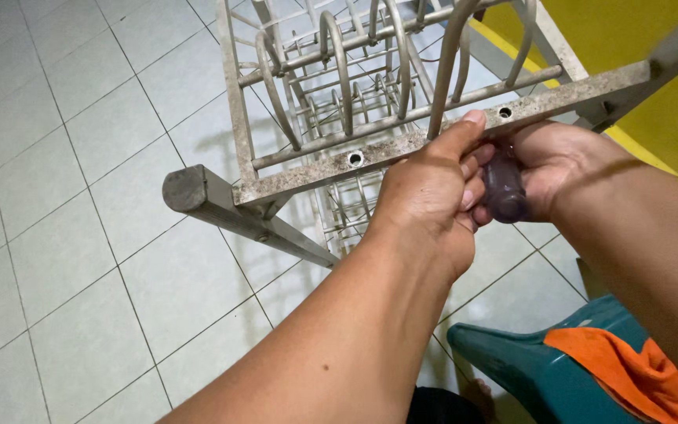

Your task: The person uses a screwdriver to remove screws and detach metal rods from a white dish rack. They place the removed rods and screws onto a nearby teal table.

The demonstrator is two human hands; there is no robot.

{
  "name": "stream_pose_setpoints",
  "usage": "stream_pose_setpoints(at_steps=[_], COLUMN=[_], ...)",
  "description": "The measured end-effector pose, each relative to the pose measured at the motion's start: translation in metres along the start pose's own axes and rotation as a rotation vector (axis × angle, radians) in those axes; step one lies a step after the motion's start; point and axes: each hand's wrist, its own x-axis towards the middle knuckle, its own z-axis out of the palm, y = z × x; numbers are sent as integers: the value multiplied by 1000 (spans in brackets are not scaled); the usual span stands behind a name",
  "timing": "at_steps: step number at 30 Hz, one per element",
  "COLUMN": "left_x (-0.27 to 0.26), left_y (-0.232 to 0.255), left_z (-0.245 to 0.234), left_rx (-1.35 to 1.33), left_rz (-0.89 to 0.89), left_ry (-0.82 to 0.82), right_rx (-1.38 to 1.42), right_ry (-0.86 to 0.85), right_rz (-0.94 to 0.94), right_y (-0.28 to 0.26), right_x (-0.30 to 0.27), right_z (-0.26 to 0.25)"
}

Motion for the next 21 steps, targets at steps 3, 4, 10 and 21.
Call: stream_pose_setpoints(at_steps=[3, 4, 10, 21], left_x=[1, 2, 2, 0], left_y=[-1, -1, -2, -2], left_z=[-2, -3, -3, 6], left_rx=[2, 3, -28, -30], left_rz=[-3, -6, -15, 38], left_ry=[-5, -4, 32, 100], right_rx=[-3, 19, 109, -35], right_ry=[87, 87, 9, 140], right_rz=[-5, -4, -8, -34], right_y=[-2, 0, 6, 11], right_x=[4, 5, 10, -16], right_z=[-3, -6, -21, 9])
